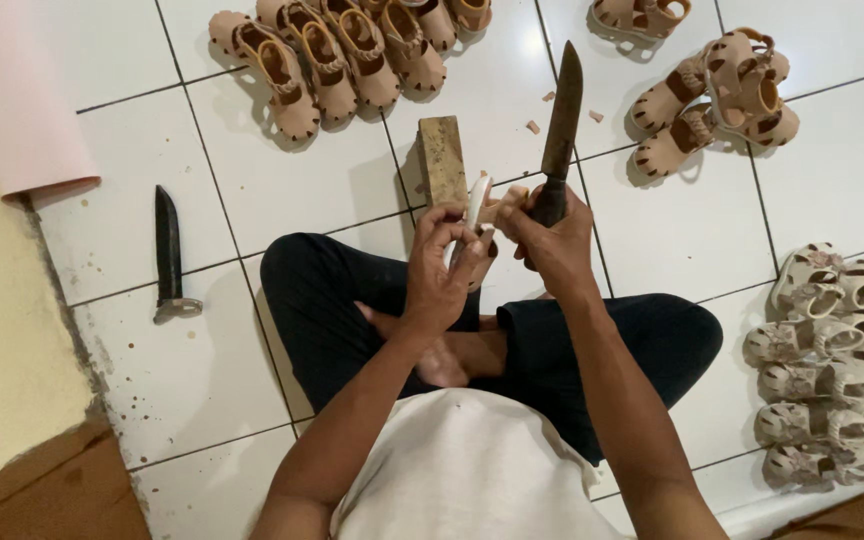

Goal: The person sits on a tiled floor and uses a knife to scrape and shape the soles of several unfinished sandals. They repeatedly pick up each sandal, hold it against a wooden block, and scrape the sole with the knife before placing it back down.

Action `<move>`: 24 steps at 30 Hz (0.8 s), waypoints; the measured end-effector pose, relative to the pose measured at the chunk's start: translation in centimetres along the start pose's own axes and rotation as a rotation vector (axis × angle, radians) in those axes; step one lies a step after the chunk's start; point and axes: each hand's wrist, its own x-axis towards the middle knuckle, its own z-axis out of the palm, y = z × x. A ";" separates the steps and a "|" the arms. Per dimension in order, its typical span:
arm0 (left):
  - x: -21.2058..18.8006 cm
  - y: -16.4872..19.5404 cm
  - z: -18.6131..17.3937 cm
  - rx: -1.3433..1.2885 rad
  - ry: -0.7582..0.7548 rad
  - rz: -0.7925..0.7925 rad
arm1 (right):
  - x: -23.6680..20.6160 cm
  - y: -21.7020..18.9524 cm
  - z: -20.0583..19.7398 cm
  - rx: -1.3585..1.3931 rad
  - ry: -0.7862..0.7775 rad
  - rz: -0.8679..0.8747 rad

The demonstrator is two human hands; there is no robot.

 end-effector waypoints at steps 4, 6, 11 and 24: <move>0.2 -2.7 -2.3 0.162 0.153 -0.004 | 1.3 3.1 1.5 -0.193 -0.076 0.036; 1.4 -4.3 -4.3 0.371 0.285 0.012 | 1.9 4.9 2.3 -0.262 0.015 -0.045; 5.1 -8.2 -7.5 0.914 0.338 0.168 | 3.6 9.1 3.6 -0.377 0.095 -0.064; 4.5 -13.2 -6.6 0.687 0.237 0.035 | 5.4 14.3 1.6 -0.400 0.240 0.006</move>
